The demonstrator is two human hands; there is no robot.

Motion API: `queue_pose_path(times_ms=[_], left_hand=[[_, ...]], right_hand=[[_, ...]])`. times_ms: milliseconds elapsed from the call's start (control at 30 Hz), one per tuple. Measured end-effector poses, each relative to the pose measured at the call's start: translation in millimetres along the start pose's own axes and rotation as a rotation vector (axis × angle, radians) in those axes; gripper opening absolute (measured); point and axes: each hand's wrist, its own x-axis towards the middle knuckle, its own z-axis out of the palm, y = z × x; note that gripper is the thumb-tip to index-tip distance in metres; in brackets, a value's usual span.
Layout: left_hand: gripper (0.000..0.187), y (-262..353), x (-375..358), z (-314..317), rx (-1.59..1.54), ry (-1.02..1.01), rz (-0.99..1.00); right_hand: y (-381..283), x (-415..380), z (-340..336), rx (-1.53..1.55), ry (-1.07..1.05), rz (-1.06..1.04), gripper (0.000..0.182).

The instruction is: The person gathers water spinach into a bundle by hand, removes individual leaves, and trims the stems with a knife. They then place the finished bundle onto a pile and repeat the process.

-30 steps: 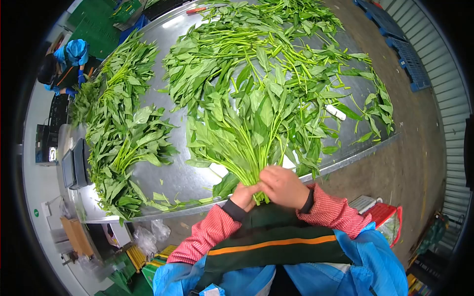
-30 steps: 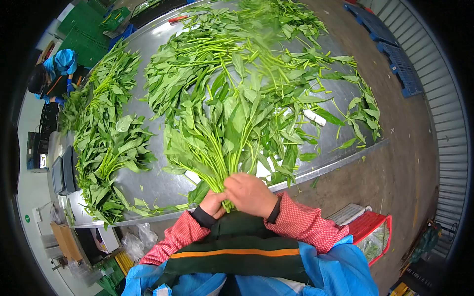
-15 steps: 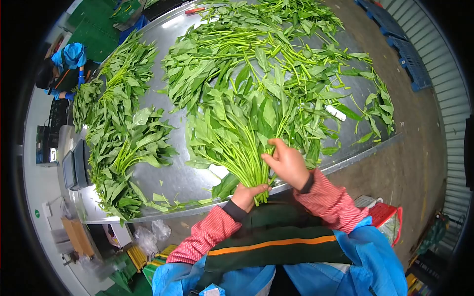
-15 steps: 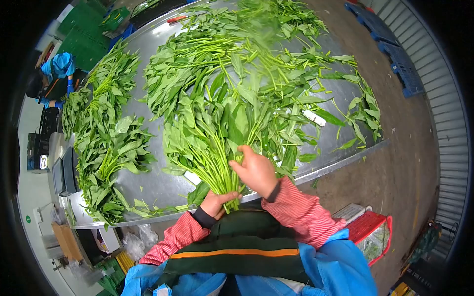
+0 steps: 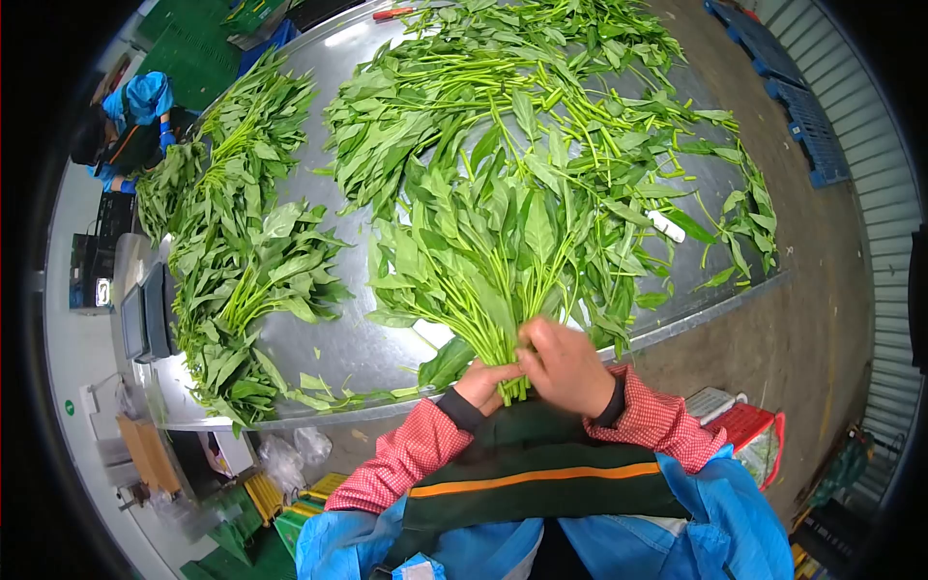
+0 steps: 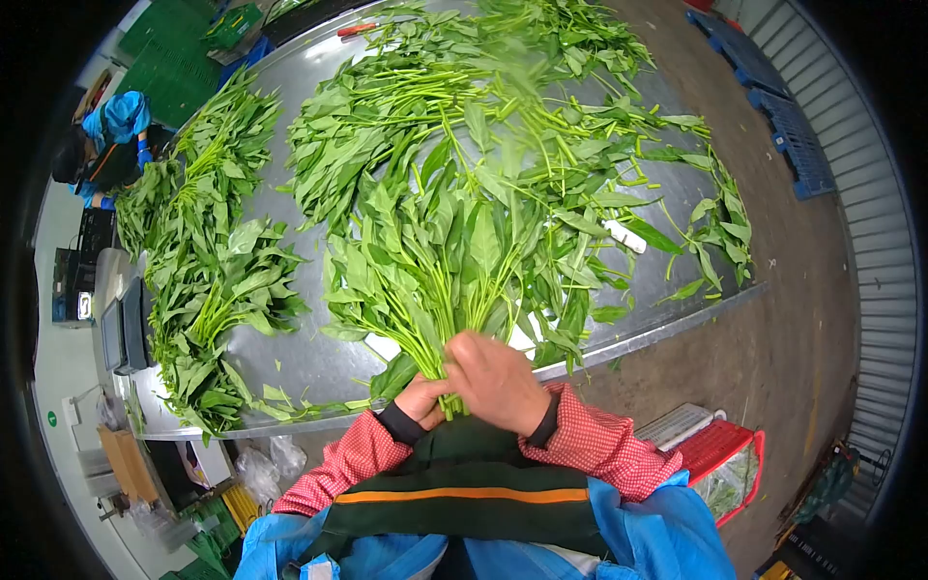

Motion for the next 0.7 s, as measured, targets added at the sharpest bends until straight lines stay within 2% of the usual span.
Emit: queue_pose_path(times_ms=[100,133,200,267,300,367,400,433,500,567,667,700], left_hand=[[0.036,-8,4,-16,0.010,-0.103,0.035],[0.038,-6,4,-18,0.084,-0.151,0.006],[0.043,-2,2,-18,0.229,-0.242,-0.056],[0.046,0,-3,-8,0.090,-0.145,-0.078],[0.048,0,-4,-5,0.019,-0.096,-0.088],[0.046,-7,1,-27,0.329,-0.264,0.174],[0.046,-1,0,-21,0.333,-0.276,0.187],[0.046,4,-1,-16,0.338,-0.287,0.200],[0.047,6,-8,1,0.025,-0.146,-0.011],[0.040,0,-1,-10,-0.001,-0.126,-0.050],[0.039,0,2,-9,-0.085,-0.097,-0.074],[0.039,0,1,-7,-0.087,-0.087,-0.071]], right_hand=[[-8,-13,2,0.357,-0.318,0.335,0.014],[-7,-11,0,0.474,-0.345,0.474,0.011],[-1,-12,-3,0.669,-0.368,0.604,0.010],[-1,-7,-8,0.762,-0.428,0.727,0.010],[-6,-6,-7,0.912,-0.518,0.769,0.010],[-20,-9,2,1.213,-0.699,0.845,0.010],[-28,-10,5,1.272,-0.758,0.757,0.012],[-26,-8,-3,1.305,-0.614,0.749,0.012],[-13,-1,-37,1.358,-0.342,0.739,0.013],[27,14,-63,1.858,0.328,0.762,0.025],[48,24,-56,1.096,0.223,0.911,0.029],[60,11,-33,0.868,-0.020,0.842,0.029]])
